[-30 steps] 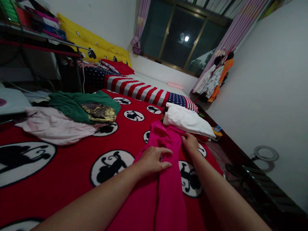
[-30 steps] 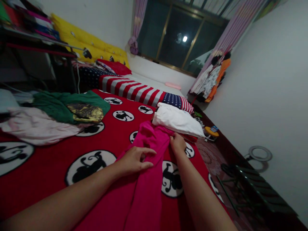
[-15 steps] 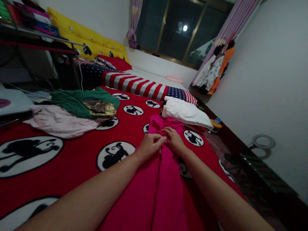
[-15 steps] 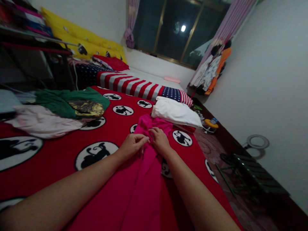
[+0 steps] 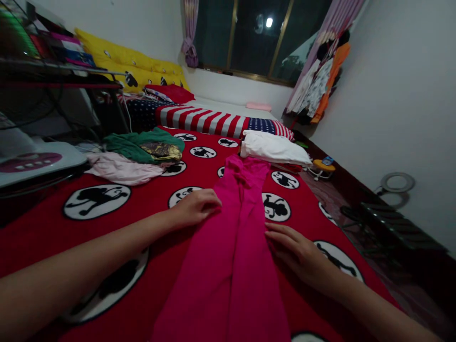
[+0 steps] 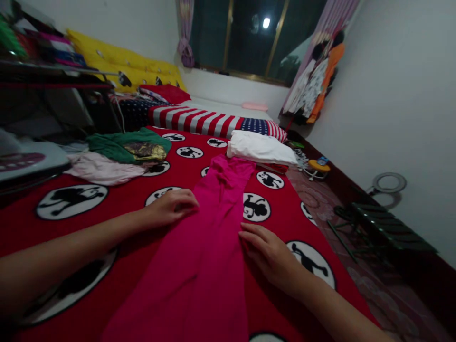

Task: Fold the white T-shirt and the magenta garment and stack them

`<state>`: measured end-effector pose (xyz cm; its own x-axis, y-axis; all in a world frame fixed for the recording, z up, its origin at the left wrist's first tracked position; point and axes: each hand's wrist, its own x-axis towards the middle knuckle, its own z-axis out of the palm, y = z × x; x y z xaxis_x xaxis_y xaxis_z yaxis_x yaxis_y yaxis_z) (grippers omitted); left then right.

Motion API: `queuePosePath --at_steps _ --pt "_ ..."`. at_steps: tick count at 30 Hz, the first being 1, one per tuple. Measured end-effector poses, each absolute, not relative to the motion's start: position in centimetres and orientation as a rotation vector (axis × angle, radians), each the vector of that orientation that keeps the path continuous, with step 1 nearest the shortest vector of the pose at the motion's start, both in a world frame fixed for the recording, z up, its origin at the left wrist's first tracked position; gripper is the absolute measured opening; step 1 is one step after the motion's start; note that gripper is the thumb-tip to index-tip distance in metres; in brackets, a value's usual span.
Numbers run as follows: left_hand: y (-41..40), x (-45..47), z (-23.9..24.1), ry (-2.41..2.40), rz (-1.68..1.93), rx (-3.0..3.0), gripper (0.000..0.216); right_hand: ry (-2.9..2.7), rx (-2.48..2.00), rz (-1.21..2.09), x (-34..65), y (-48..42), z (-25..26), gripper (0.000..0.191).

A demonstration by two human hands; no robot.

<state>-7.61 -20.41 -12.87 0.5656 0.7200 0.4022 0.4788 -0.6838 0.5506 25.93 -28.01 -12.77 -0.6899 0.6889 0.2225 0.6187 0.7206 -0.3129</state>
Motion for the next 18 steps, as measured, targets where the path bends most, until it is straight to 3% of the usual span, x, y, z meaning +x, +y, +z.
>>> queuePosePath --at_steps 5,12,14,18 --pt "-26.9 -11.4 -11.5 0.86 0.464 2.436 0.035 -2.711 -0.838 0.321 25.2 -31.8 -12.9 0.048" --pt "-32.1 -12.3 -8.4 0.823 0.04 2.41 0.081 -2.72 -0.776 0.336 23.4 -32.7 -13.1 0.051" --pt "-32.4 -12.1 -8.8 0.828 0.047 2.443 0.079 -2.714 -0.777 0.338 23.2 -32.8 -13.4 0.051" --pt "-32.2 -10.7 -9.8 0.817 0.216 2.546 0.053 -2.668 -0.8 0.351 22.3 -32.6 -13.1 0.04"
